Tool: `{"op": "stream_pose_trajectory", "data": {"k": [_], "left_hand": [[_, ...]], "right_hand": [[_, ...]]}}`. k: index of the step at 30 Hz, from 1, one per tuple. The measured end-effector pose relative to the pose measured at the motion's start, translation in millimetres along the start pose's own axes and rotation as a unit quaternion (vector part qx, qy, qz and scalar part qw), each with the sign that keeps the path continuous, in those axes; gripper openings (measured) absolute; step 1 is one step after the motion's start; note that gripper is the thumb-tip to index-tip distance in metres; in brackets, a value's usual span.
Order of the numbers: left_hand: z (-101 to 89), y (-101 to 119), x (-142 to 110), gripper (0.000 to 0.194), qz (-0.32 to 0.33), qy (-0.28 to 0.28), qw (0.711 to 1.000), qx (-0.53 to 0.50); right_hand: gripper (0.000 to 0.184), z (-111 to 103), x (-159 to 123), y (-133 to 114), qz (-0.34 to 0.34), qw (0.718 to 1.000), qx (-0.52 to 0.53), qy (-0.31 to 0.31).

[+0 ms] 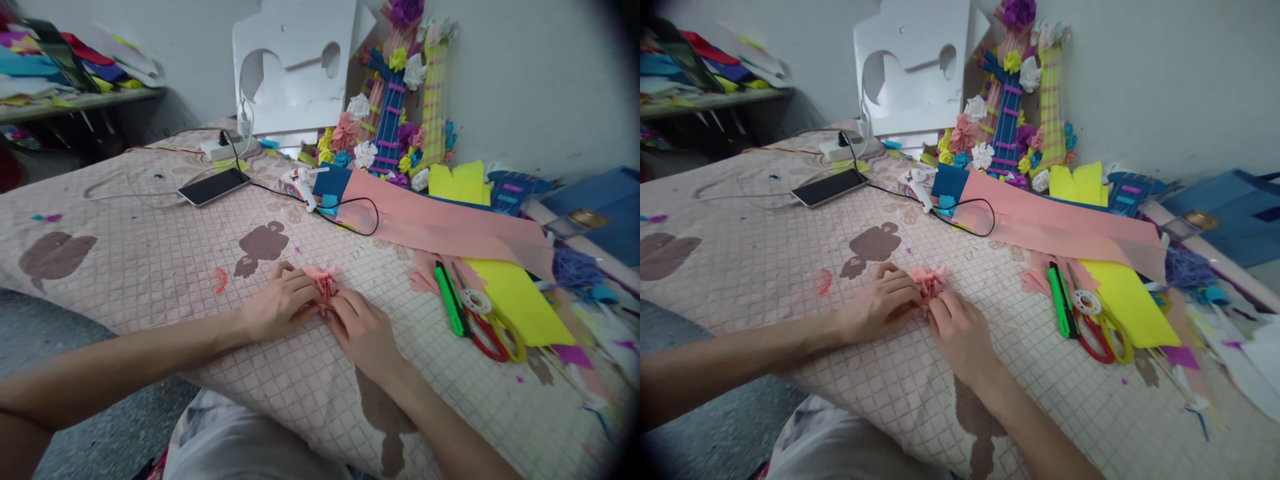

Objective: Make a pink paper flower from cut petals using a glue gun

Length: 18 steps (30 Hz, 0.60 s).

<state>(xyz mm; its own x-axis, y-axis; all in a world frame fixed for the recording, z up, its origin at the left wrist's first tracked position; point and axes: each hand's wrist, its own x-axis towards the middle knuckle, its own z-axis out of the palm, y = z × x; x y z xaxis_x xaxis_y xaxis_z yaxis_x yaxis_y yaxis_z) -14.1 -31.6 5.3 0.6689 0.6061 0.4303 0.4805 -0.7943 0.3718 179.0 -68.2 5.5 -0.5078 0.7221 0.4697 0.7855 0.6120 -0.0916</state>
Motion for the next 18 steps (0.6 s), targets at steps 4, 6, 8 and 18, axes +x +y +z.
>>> {"op": "stream_pose_trajectory", "data": {"k": [4, 6, 8, 18], "left_hand": [[0.0, 0.1, 0.4, 0.005, -0.001, 0.001, 1.0, -0.007], [-0.1, 0.3, 0.7, 0.006, -0.006, -0.004, 1.0, -0.006], [-0.3, 0.7, 1.1, 0.009, -0.011, -0.009, 1.0, -0.003], [-2.2, 1.9, 1.1, 0.016, -0.016, -0.019, 1.0, -0.012]], "right_hand": [[0.012, 0.1, 0.6, -0.4, -0.006, 1.0, -0.004, 0.001], [0.013, -0.2, 0.6, -0.5, -0.006, 1.0, 0.0, 0.001], [0.013, -0.5, 0.0, -0.3, -0.006, 1.0, 0.008, -0.003], [0.009, 0.9, -0.7, 0.8, 0.008, 0.999, 0.03, -0.008]]}}
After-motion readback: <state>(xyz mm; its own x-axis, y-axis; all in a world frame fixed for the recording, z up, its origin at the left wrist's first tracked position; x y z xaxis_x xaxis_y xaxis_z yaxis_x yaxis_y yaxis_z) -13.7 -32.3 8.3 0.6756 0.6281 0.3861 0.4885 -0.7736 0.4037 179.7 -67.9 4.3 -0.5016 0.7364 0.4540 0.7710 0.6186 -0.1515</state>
